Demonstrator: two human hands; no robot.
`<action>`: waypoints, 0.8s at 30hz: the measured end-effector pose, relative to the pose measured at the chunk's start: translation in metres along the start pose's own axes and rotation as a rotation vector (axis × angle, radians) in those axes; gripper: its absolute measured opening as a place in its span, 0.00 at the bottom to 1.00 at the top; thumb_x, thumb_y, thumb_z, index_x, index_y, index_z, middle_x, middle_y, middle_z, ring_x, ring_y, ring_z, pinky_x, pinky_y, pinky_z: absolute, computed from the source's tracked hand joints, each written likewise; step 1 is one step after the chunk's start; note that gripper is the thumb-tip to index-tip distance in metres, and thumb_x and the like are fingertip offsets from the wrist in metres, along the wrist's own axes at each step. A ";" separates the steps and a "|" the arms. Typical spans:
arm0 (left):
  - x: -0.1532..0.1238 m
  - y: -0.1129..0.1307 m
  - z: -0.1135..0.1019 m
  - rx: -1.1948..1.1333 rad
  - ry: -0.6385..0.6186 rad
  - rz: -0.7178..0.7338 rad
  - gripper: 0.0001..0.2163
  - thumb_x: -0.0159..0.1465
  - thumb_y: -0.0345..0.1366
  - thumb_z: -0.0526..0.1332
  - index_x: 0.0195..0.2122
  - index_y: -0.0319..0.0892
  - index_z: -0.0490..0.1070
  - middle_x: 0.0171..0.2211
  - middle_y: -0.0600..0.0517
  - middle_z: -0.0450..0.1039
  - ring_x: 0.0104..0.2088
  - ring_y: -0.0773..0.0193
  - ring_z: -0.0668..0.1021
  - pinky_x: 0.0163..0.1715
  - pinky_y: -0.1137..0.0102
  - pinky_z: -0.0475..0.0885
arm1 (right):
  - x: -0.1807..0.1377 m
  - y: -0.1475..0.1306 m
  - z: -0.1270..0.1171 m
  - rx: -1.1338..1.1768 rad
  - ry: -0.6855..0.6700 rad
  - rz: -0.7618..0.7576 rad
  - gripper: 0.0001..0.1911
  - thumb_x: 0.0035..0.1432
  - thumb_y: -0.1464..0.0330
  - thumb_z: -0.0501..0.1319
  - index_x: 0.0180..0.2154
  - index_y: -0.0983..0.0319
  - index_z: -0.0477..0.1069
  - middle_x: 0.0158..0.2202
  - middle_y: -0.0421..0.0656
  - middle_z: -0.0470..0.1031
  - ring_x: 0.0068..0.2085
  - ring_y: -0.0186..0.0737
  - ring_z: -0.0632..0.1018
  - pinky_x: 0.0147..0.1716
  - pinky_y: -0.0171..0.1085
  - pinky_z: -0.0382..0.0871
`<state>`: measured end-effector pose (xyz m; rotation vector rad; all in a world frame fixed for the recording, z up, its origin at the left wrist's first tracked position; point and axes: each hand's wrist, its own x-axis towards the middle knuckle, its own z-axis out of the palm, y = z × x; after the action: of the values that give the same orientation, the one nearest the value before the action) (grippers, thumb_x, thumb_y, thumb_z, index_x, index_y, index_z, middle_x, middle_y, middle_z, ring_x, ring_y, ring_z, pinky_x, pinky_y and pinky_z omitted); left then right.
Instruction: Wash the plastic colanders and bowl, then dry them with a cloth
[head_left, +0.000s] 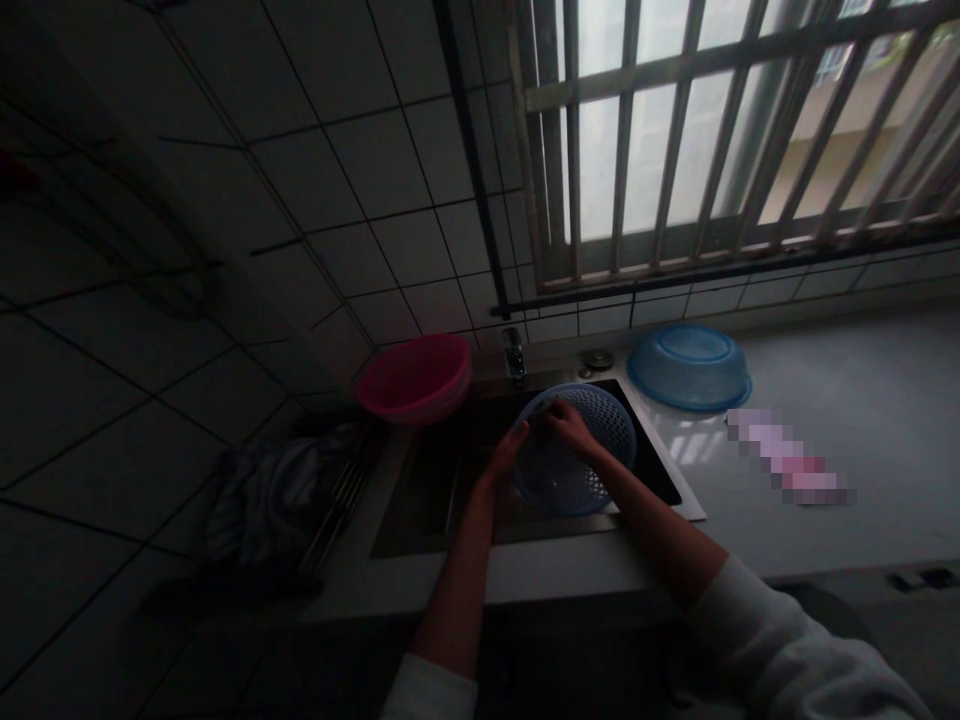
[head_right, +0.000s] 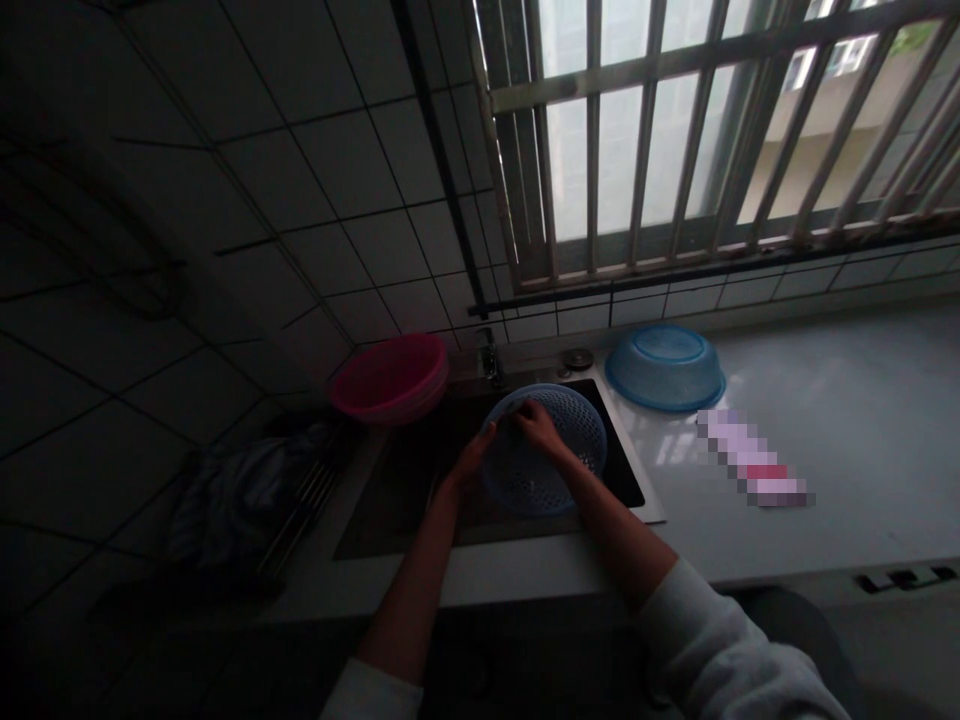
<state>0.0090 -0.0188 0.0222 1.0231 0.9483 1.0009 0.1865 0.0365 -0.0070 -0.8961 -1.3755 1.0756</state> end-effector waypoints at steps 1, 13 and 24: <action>0.000 0.000 0.000 -0.003 -0.007 0.001 0.34 0.59 0.61 0.71 0.60 0.44 0.77 0.62 0.42 0.77 0.66 0.39 0.74 0.68 0.45 0.65 | 0.000 -0.002 0.000 -0.011 0.020 -0.013 0.14 0.57 0.61 0.62 0.43 0.61 0.76 0.44 0.46 0.80 0.43 0.45 0.78 0.47 0.42 0.73; 0.002 0.000 -0.006 0.127 0.065 0.042 0.40 0.53 0.68 0.70 0.56 0.41 0.80 0.63 0.40 0.75 0.69 0.39 0.69 0.70 0.46 0.61 | -0.028 0.017 0.028 -0.078 -0.611 0.121 0.13 0.52 0.69 0.68 0.41 0.64 0.79 0.40 0.46 0.82 0.36 0.42 0.79 0.41 0.41 0.75; 0.000 -0.001 0.003 -0.008 -0.084 -0.010 0.38 0.59 0.65 0.69 0.60 0.40 0.77 0.59 0.39 0.79 0.63 0.41 0.76 0.66 0.48 0.67 | 0.010 -0.003 -0.021 0.027 0.235 0.048 0.19 0.55 0.57 0.62 0.45 0.61 0.75 0.46 0.47 0.80 0.47 0.47 0.77 0.50 0.43 0.73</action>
<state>0.0119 -0.0198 0.0221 1.0453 0.8789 0.9458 0.2064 0.0474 -0.0014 -1.0064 -1.1478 0.9879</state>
